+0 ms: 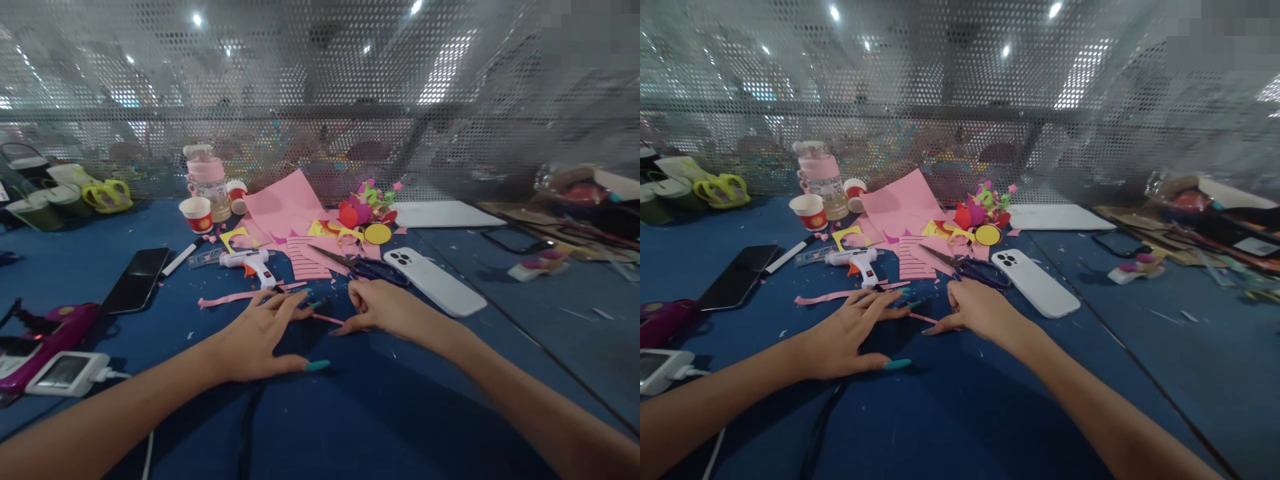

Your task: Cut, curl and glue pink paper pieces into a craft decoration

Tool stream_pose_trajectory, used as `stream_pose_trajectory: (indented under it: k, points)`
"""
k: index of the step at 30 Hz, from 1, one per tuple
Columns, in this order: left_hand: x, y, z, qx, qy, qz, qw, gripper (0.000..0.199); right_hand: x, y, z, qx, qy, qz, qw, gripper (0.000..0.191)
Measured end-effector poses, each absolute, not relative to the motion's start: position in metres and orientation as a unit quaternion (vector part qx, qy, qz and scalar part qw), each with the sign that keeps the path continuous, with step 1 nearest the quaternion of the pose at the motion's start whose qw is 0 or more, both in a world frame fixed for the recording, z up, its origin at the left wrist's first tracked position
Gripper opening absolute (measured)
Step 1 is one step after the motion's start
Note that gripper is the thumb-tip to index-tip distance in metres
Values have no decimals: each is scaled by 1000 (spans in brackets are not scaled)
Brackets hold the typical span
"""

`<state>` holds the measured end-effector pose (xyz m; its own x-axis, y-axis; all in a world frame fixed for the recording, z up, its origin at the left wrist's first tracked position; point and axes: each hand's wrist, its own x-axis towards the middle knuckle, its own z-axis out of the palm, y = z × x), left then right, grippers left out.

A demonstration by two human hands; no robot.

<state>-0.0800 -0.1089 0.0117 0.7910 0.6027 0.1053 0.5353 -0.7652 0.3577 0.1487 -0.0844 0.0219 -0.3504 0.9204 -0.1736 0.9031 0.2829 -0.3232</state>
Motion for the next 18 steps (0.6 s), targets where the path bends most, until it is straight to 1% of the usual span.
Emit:
stream_pose_trajectory:
  k: [8,18]
  points:
    - [-80,-110,14,934,306,108,150,74,147,-85,22,-578,-791,198,19,50]
    - [-80,-112,16,936,301,114,144,71,147,-87,21,-575,-791,207,18,54]
